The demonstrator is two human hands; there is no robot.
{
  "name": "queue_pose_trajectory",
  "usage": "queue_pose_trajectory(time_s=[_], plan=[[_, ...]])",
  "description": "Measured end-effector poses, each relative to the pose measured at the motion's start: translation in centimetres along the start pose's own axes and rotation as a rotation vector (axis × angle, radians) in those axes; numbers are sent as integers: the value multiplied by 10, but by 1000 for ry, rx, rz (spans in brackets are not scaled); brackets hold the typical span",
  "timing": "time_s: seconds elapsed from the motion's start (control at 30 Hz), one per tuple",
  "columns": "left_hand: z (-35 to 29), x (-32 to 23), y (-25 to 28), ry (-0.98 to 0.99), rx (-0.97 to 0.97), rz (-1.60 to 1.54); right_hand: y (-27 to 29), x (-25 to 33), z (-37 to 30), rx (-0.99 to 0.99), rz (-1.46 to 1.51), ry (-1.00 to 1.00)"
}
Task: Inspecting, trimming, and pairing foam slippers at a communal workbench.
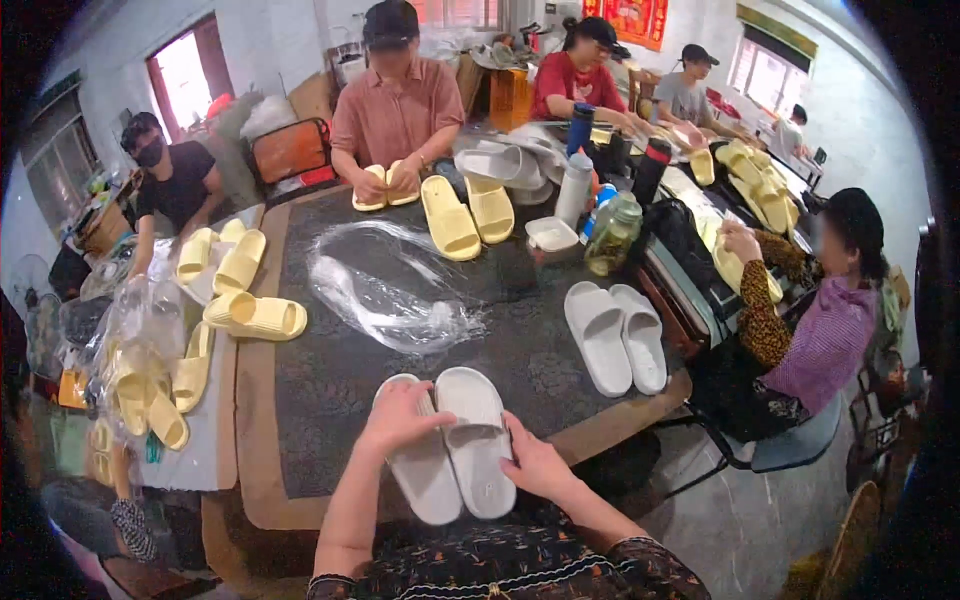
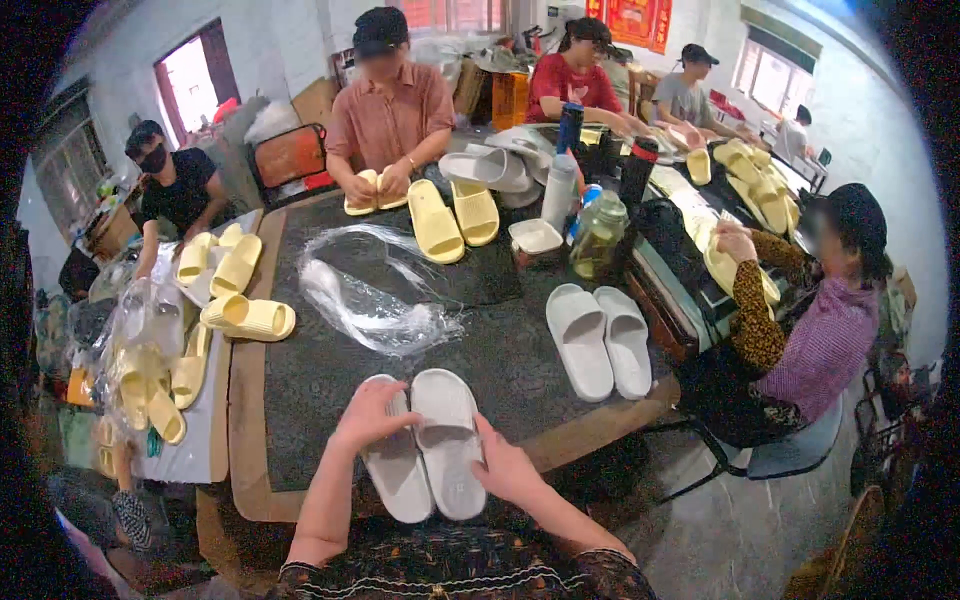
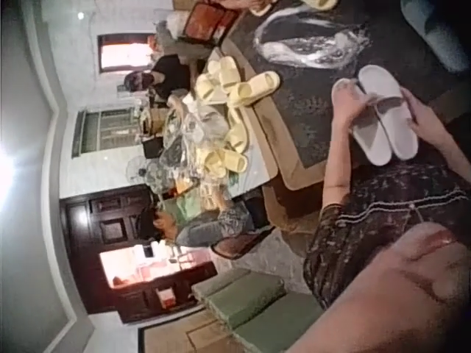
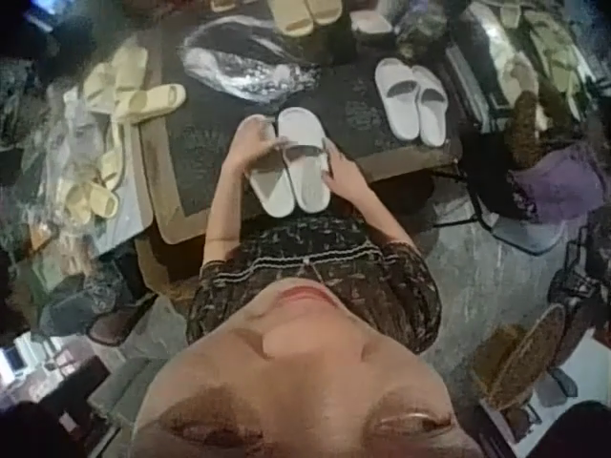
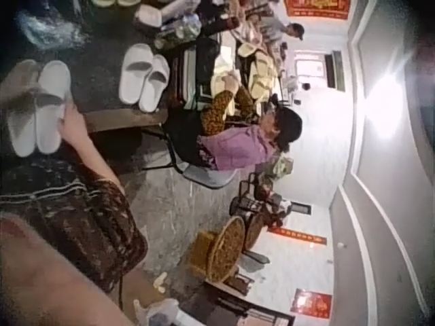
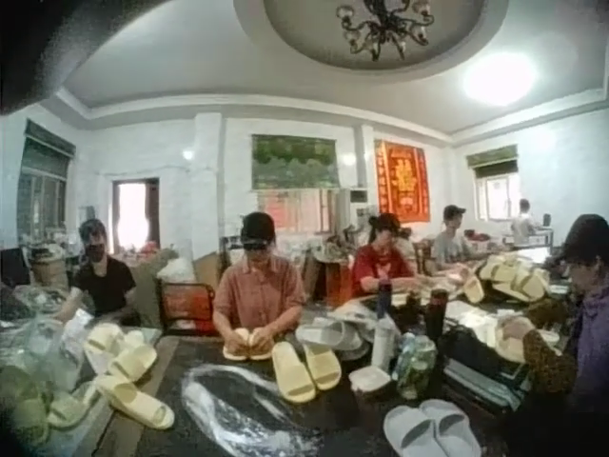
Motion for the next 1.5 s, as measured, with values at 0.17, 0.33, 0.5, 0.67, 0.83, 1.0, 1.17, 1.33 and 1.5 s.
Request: queue_pose_trajectory(time_s=[0.17, 0.33, 0.5, 0.67, 0.83, 1.0, 1.17, 1.33, 1.5], plan=[[0, 14, -14, 79, 43, -134, 6, 13, 10, 166, -147, -63], [-5, 20, -21, 46, -146, -100, 37, 47, 51, -71, -66, 145], [-1, 7, -12, 84, -89, -155, 11, 59, 117, -90, 78, 260], [-10, 29, -28, 58, -445, -280, -39, 47, 164, 22, -56, 253], [-13, 73, -54, 274, -566, -999, -53, 16, 186, 115, 205, 173], [-5, 68, -37, 292, -550, -745, -33, 18, 193, -193, 614, 205], [1, 67, -40, 342, -472, -734, -32, 3, 200, -209, 848, 219], [12, 52, -32, 283, -107, -433, -30, 7, 192, -201, 857, 207], [37, 42, -32, 165, -78, -739, -30, 14, 185, -183, 934, 262]])
Point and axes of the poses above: each hand's wrist, its own z-axis towards the middle knuckle, its own y-axis out of the back of the hand, x = y × z, the point moved 5 cm from there along z, towards the middle knuckle, and after that the axes turned 12 degrees about z, right-handed, at the moved point
